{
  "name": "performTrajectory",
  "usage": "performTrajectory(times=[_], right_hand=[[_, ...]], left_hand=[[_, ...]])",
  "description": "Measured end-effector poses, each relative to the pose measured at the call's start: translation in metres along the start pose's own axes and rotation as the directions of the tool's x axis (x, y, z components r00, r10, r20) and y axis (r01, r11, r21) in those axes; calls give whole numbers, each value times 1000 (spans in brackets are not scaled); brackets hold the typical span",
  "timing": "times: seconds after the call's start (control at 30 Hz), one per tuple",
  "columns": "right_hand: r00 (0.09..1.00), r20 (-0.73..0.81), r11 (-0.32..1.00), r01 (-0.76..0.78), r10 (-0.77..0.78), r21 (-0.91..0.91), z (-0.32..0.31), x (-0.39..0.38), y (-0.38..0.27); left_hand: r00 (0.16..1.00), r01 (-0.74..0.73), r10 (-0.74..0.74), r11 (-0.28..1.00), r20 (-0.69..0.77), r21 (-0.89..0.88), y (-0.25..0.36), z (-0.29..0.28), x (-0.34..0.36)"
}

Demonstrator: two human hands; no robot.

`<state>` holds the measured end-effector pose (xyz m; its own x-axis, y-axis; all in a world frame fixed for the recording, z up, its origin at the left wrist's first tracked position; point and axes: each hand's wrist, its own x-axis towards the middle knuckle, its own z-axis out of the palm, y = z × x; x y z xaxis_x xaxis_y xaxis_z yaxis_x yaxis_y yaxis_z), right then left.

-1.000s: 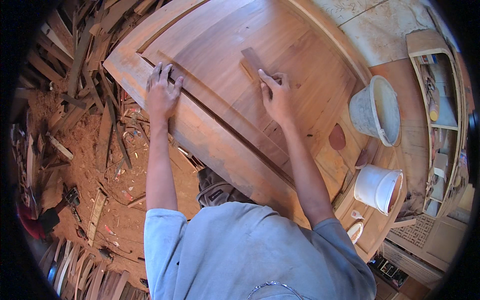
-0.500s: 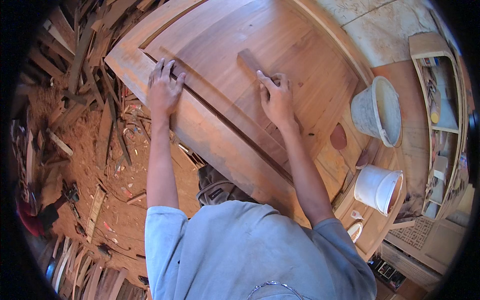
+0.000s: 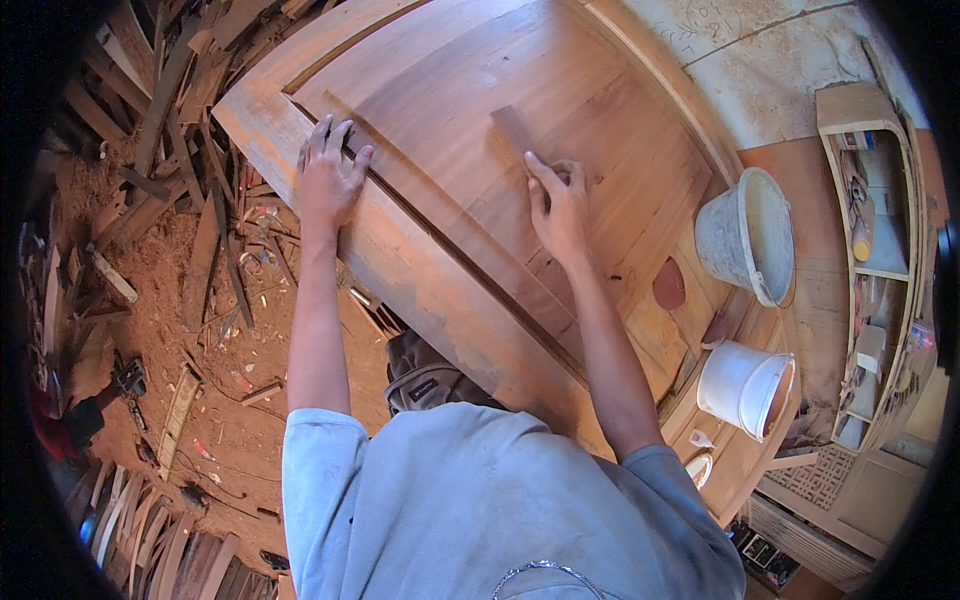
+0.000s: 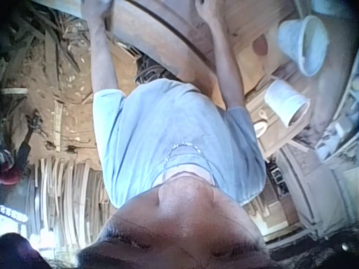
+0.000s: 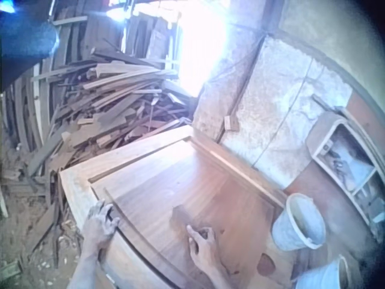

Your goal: The person applies adhesive from a bottle into holes in a wooden door, scrapes the surface with a putty knife, and rubs the wood using a small block and their hands.

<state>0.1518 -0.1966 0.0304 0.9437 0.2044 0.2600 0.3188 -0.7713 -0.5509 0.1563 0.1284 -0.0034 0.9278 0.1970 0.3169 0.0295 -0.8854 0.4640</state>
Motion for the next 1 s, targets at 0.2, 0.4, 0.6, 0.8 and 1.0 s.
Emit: performTrajectory(times=[0.2, 0.4, 0.6, 0.8, 1.0], right_hand=[[977, 173, 988, 139, -127, -65, 2, -26, -30], [991, 94, 986, 111, -100, -122, 10, -10, -21], [988, 84, 986, 136, -128, -94, 8, -7, -16], [981, 119, 980, 167, -154, -106, 12, -29, -33], [991, 70, 985, 118, -110, -126, 14, -4, -17]], left_hand=[[1000, 5, -5, 1000, -13, -9, -5, 5, -1], [999, -35, 35, 999, -22, 10, -8, 4, 1], [1000, -21, 21, 1000, -8, 1, -7, 4, 1], [999, -37, 37, 999, -25, -6, -6, 5, 1], [999, -40, 40, 999, -14, 14, -8, 5, 1]])
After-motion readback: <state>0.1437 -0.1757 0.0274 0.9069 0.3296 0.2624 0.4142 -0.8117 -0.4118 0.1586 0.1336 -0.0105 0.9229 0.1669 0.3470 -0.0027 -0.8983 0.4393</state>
